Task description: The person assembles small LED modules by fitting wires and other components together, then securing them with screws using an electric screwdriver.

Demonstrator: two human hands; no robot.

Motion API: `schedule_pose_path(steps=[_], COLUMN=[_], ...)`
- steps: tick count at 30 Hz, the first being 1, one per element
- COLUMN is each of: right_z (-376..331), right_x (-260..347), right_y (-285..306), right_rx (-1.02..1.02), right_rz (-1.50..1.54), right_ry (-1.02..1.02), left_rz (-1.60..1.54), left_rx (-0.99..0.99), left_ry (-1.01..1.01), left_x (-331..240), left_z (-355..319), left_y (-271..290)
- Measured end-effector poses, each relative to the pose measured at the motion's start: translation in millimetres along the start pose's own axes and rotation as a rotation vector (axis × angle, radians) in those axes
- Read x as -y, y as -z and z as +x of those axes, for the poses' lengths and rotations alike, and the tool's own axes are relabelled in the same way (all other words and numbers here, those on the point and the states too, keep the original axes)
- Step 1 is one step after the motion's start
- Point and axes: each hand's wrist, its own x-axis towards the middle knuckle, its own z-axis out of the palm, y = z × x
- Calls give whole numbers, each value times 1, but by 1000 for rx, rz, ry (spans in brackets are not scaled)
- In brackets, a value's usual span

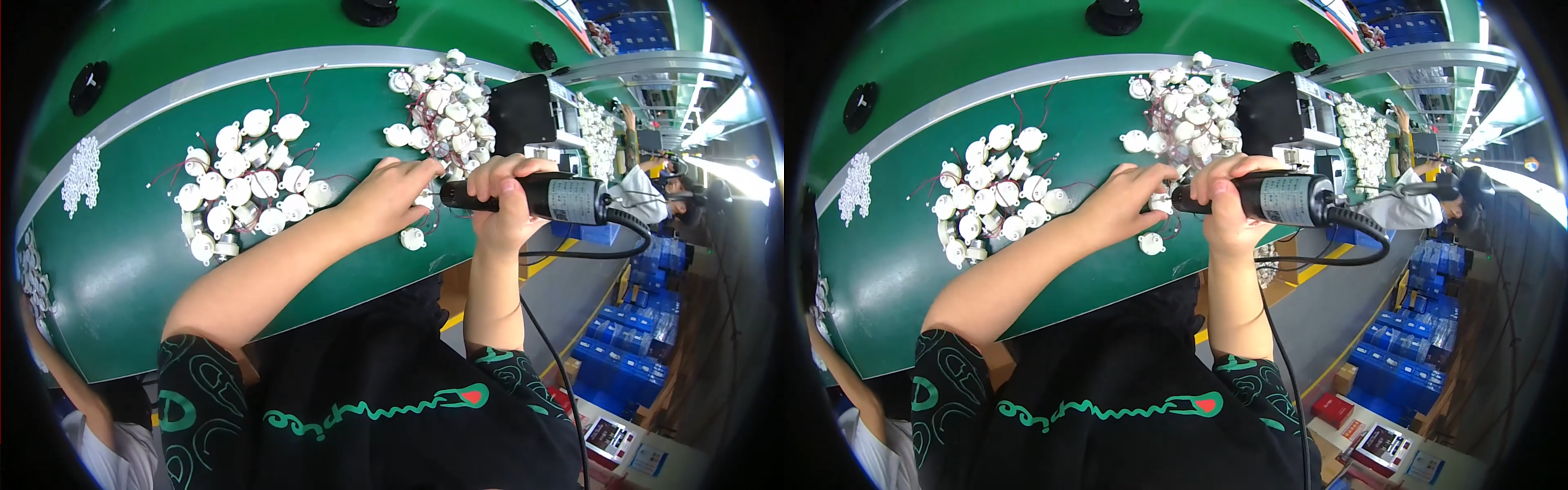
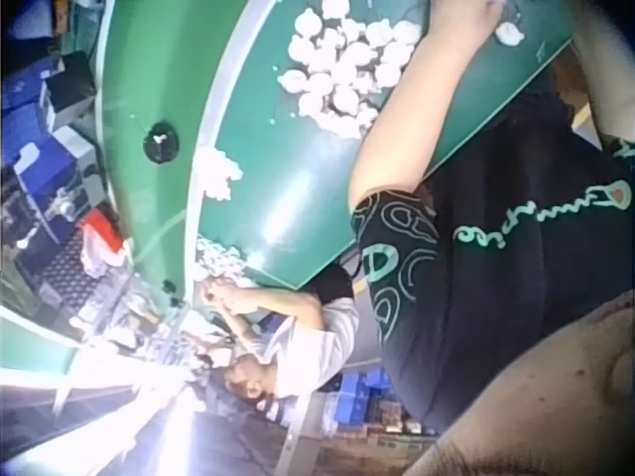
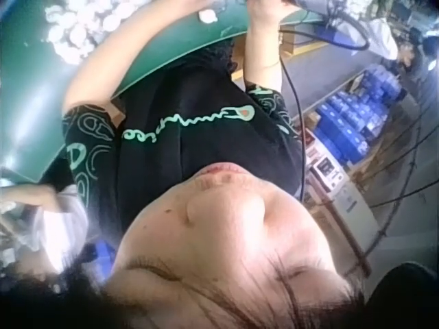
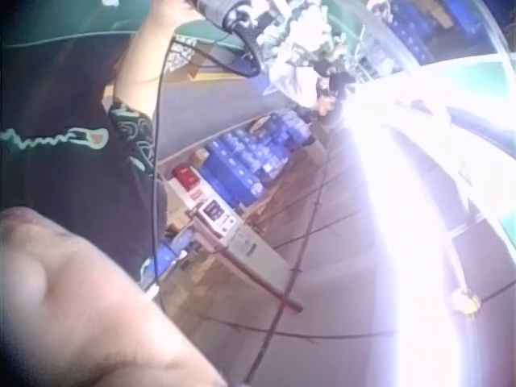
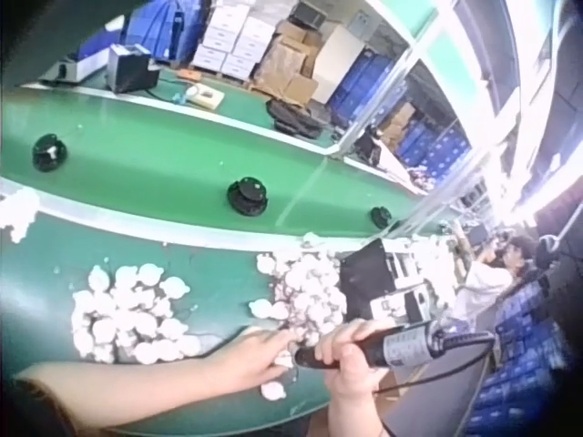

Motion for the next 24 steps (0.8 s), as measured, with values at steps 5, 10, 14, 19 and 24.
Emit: schedule_pose_path(steps=[5,10,14,19,24], right_z=[5,22,51,81,84], right_x=[3,43,78,65,48], right_y=[11,65,129,159,161], right_rx=[-13,-157,-477,-512,-494], right_rz=[110,20,-293,-295,-321], right_ry=[-89,46,309,294,199], left_rz=[3,163,273,524,414], left_rx=[73,56,-196,-293,-300], left_ry=[-6,-125,-60,137,99], left_x=[1,-10,-10,2,12], left_z=[0,-6,0,-1,-3], left_y=[3,8,7,1,1])
